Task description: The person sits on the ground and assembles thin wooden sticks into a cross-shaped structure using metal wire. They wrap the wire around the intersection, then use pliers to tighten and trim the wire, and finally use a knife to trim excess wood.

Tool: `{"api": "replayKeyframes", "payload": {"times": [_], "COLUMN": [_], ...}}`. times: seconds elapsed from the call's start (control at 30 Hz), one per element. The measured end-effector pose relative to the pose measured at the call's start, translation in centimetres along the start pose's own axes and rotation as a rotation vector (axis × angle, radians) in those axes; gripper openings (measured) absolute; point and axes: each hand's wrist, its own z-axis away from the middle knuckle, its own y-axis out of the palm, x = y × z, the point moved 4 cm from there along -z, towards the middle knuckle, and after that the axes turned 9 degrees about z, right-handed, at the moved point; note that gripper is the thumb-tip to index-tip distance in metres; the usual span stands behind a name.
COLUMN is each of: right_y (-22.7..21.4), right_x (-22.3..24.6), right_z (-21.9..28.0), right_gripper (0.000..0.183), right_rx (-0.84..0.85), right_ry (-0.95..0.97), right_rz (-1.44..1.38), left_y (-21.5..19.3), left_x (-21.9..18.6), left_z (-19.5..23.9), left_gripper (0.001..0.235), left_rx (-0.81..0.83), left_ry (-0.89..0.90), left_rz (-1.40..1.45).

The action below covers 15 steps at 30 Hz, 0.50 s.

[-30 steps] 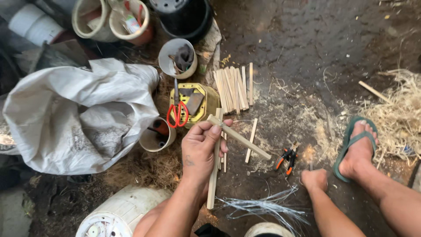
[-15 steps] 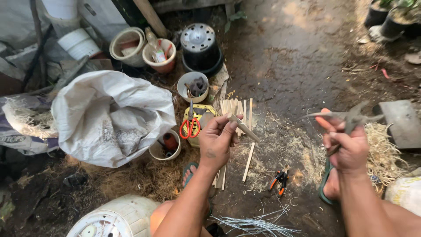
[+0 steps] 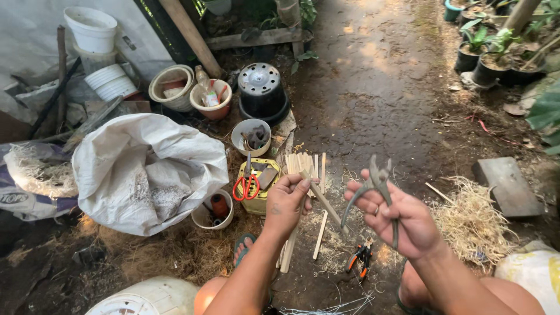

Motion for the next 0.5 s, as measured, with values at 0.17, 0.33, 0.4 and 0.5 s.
{"api": "replayKeyframes", "payload": {"times": [0.17, 0.33, 0.4, 0.5], "right_y": [-4.5, -6.0, -5.9, -5.8], "right_x": [-1.6, -2.3, -3.1, -3.9], "right_z": [0.7, 0.8, 1.2, 2.9], "right_gripper": [0.074, 0.06, 0.067, 0.09], "right_rx": [-0.142, 0.145, 0.123, -0.183], "right_ry": [0.24, 0.279, 0.265, 0.3], "right_rz": [0.095, 0.21, 0.465, 1.222], "left_y": [-0.6, 0.5, 0.8, 1.5], "left_x": [1.0, 0.7, 0.4, 0.1], "left_z": [-1.9, -2.1, -2.1, -2.1], "left_gripper": [0.021, 0.033, 0.038, 0.04], "left_rx": [-0.092, 0.139, 0.182, 0.248], "left_ry": [-0.146, -0.004, 0.046, 0.093], "left_rz": [0.053, -0.163, -0.187, -0.2]}}
